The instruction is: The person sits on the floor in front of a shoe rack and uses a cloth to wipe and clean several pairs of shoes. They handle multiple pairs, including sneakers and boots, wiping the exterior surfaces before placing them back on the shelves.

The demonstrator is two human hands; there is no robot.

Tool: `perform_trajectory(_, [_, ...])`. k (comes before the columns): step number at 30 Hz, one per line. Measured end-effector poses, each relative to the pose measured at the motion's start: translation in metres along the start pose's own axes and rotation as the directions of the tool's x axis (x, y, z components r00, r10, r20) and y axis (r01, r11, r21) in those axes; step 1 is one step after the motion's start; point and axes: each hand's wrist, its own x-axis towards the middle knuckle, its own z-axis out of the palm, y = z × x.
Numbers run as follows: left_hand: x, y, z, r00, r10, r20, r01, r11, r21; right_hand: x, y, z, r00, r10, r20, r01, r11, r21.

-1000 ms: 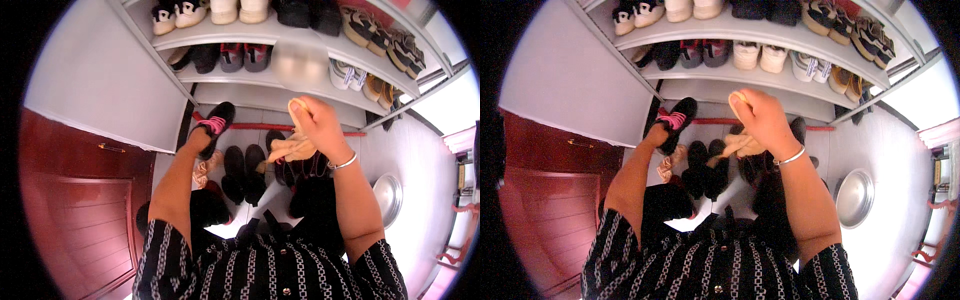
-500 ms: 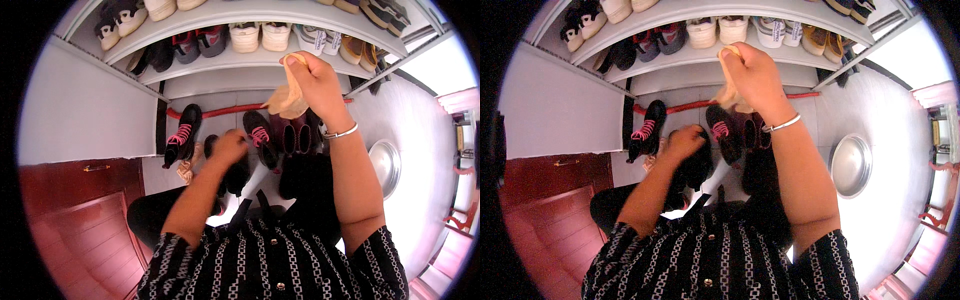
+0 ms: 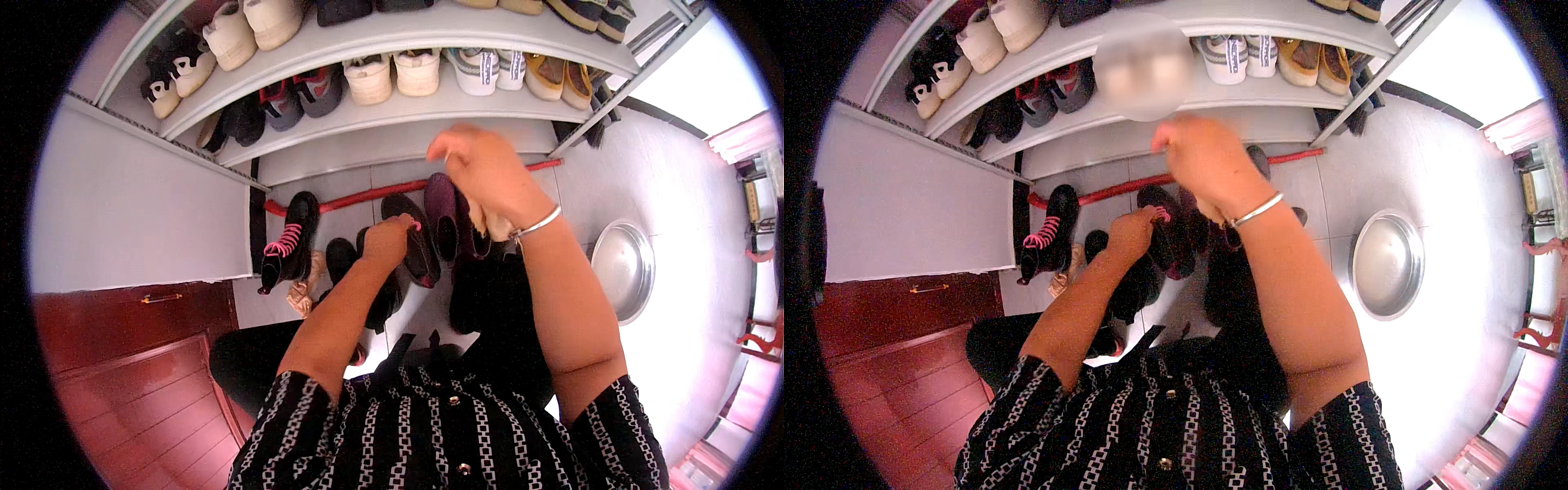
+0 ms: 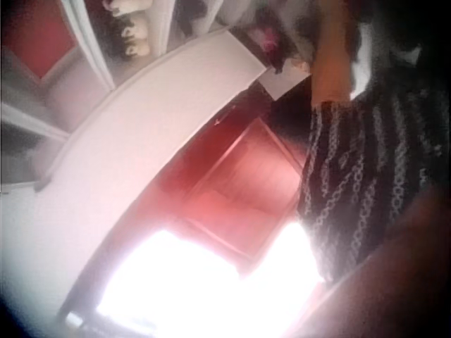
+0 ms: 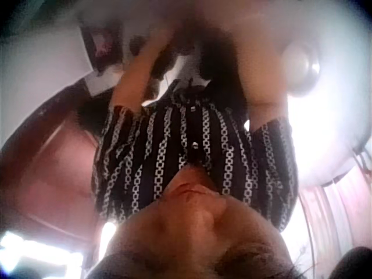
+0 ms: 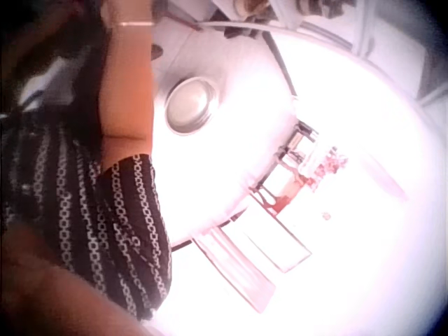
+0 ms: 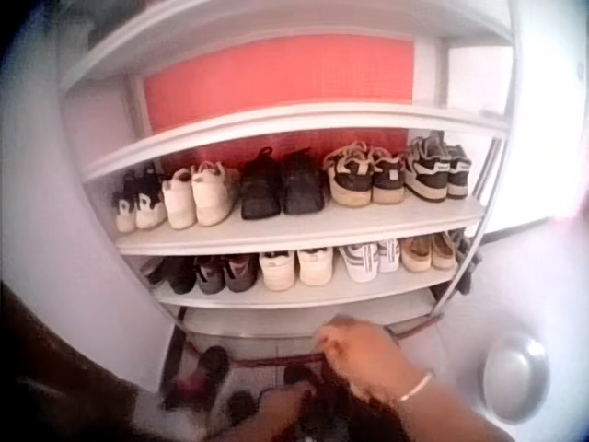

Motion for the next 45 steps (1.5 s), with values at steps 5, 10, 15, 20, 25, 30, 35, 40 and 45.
perform_trajectory(5, [-0.02, 0.01, -0.108, 0.965, 0.128, -0.229, -0.172, 0.968, -0.183, -0.002, -0.031, 0.024, 0.917, 0.022, 0.398, -0.049, 0.997, 0.057])
perform_trajectory(10, [-0.039, 0.009, -0.167, 0.949, 0.082, -0.305, -0.153, 0.964, -0.216, 0.004, -0.052, 0.063, 0.912, -0.076, 0.403, 0.095, 0.995, -0.028])
perform_trajectory(15, [-0.07, 0.029, -0.187, 0.828, 0.267, -0.494, -0.402, 0.896, -0.188, 0.018, -0.075, 0.07, 0.916, 0.02, 0.4, 0.028, 0.993, -0.113])
perform_trajectory(20, [-0.083, -0.027, -0.16, 0.995, -0.008, 0.098, -0.007, 0.989, 0.149, 0.026, -0.096, 0.079, 0.973, -0.023, 0.231, 0.058, 0.987, -0.149])
perform_trajectory(25, [-0.079, -0.079, -0.145, 0.993, -0.047, 0.112, 0.08, 0.948, -0.308, 0.02, -0.155, 0.081, 0.981, -0.161, 0.112, 0.169, 0.983, -0.066])
perform_trajectory(30, [-0.078, -0.042, -0.161, 0.958, -0.147, 0.245, 0.212, -0.211, -0.954, 0.006, -0.173, 0.088, 0.92, -0.387, -0.057, 0.391, 0.916, 0.092])
perform_trajectory(35, [-0.062, -0.046, -0.169, 0.972, -0.231, 0.048, 0.01, -0.16, -0.987, 0.011, -0.172, 0.075, 0.896, -0.441, 0.059, 0.403, 0.861, 0.31])
perform_trajectory(40, [-0.035, -0.052, -0.178, 0.958, -0.267, -0.102, -0.096, 0.033, -0.995, 0.042, -0.137, 0.024, 0.922, 0.02, 0.386, -0.362, 0.394, 0.845])
perform_trajectory(45, [-0.053, -0.035, -0.164, 0.966, -0.205, -0.16, -0.113, 0.221, -0.969, 0.069, -0.134, 0.041, 0.851, 0.221, -0.476, 0.105, 0.818, 0.566])
